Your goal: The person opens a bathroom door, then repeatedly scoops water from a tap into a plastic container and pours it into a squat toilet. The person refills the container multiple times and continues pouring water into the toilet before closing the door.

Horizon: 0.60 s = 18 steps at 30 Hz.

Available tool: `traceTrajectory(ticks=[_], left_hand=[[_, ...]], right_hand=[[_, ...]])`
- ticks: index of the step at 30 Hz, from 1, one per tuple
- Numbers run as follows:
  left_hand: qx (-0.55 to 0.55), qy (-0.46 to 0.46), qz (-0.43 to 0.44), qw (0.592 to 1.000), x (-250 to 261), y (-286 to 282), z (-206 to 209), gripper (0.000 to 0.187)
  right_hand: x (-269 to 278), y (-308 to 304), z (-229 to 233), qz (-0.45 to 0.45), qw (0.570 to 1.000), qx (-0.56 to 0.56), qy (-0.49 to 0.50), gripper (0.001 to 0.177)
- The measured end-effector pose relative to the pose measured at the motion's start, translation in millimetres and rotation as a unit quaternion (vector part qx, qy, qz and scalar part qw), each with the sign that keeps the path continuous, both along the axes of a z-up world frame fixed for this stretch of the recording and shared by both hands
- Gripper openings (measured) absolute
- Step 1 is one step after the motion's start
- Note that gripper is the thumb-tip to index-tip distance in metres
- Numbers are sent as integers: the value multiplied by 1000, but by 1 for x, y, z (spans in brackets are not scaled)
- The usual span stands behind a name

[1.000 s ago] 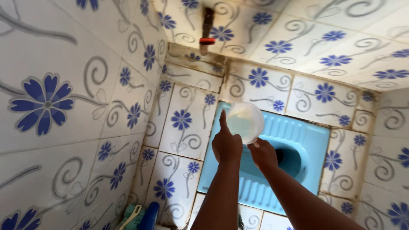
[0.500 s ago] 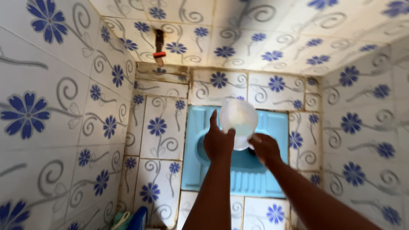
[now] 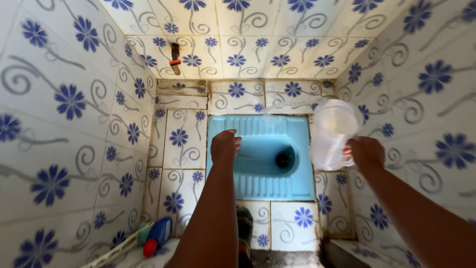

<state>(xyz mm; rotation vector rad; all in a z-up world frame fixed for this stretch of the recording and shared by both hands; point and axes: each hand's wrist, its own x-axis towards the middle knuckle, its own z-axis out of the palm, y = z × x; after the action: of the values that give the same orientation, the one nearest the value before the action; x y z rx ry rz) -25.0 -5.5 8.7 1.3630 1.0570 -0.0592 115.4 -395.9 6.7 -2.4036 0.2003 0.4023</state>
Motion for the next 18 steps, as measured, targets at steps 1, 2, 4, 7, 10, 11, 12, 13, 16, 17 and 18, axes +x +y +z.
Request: traceTrajectory(ticks=[1,2,4,7,10,11,12,13,16,17,18], left_hand=[[-7,-3,-1,1000,-8,-2,2,36],[-14,-7,-2,1000,-15,-5,4,37],[-19,-4,-7,1000,-29,-10,7,38],[-11,9,-18,1000,-51,-16,9,39],[-10,8,-12,1000,-76,-19,5,40],[-17,6,-12,1000,-82,-17,3,40],[-24,4,-12,1000,-88,-15,1,40],[-21,16,-9,1000,-93,-12,-2,39],[-17,39,-6,999,-109,-5,-14,40],[-15,39,-6,999,-115,-2,-17,40],[-14,39,-7,999,-121,0,-20,41]], right_hand=[[-4,-13,7,-43,999,31,3,23],[-9,-23,13,-85,994,61,6,21],[-17,-38,24,-140,985,104,-6,16],[-36,-53,35,-172,981,92,-15,18],[-60,-62,44,-177,980,87,-8,20],[-66,-62,46,-181,979,96,-6,21],[-71,-59,47,-174,982,74,2,21],[-76,-58,48,-168,984,50,10,22],[-87,-48,44,-135,991,5,12,20],[-93,-44,41,-122,992,-8,12,20],[-101,-38,38,-91,995,-24,21,20]])
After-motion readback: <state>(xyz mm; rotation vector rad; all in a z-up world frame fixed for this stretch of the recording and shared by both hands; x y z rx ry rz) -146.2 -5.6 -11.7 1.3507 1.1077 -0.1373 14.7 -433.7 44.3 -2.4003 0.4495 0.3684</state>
